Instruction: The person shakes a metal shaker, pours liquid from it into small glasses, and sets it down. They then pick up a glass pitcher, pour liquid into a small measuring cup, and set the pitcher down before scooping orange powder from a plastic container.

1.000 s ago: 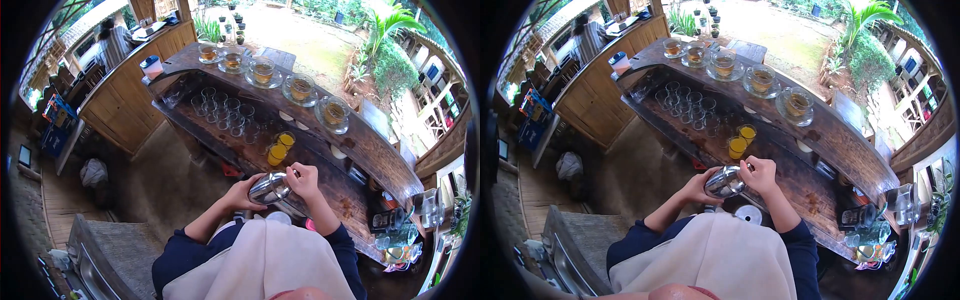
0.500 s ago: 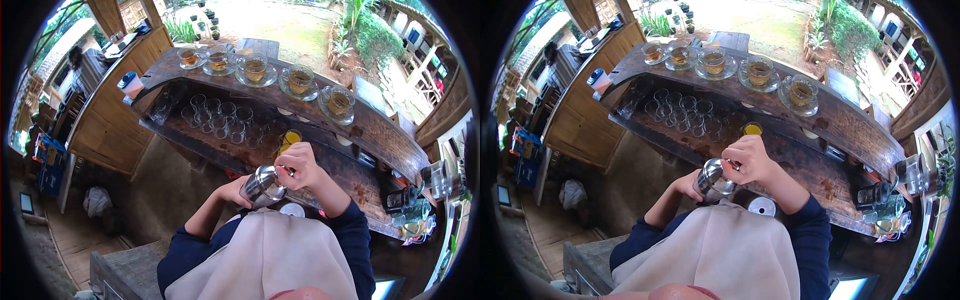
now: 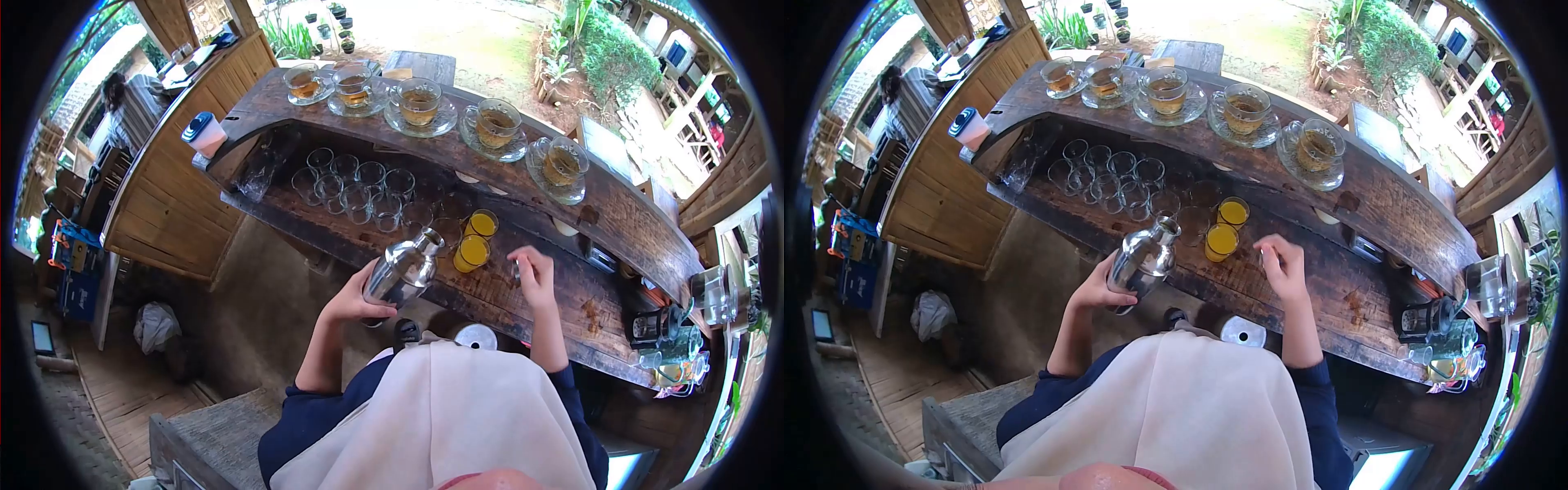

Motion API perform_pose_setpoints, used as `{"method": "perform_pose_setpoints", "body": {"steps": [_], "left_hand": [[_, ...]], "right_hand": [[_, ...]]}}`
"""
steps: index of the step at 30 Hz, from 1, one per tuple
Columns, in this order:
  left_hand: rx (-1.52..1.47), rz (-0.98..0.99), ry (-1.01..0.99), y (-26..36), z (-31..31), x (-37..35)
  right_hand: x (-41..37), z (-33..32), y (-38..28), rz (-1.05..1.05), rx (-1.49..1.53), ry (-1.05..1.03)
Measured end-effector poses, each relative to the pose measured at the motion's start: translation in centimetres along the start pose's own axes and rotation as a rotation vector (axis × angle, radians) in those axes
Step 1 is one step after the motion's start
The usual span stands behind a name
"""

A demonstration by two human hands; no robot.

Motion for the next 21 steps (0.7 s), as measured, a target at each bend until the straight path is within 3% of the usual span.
{"method": "perform_pose_setpoints", "body": {"steps": [2, 6, 12, 15, 21], "left_hand": [[0.273, -0.067, 0.127, 1.0, -0.5, -0.1], [0.707, -0.199, 0.118, 2.9, -0.9, 0.3], [0.849, -0.16, 0.081, 5.9, -0.7, 1.6], [1.057, -0.264, 0.033, 7.4, -0.4, 2.7], [1.149, -0.337, -0.048, 9.0, 0.4, 4.7]], "right_hand": [[-2.4, -0.1, 3.4, 0.093, -0.003, 0.015], [-6.0, 0.0, 7.3, 0.27, 0.039, 0.151], [-6.7, 0.2, 7.5, 0.234, -0.12, 0.124], [-6.7, 0.0, 7.6, 0.218, -0.112, 0.143], [-6.8, 0.0, 7.9, 0.185, -0.116, 0.158]]}}
Point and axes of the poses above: each hand's wrist, its own x-axis towards the middle knuckle, its own z-axis out of the palm, y = z × x, the point moved 4 cm from there along x, towards the middle knuckle, and after that the axes turned 11 degrees about z, right-handed, at the moved point
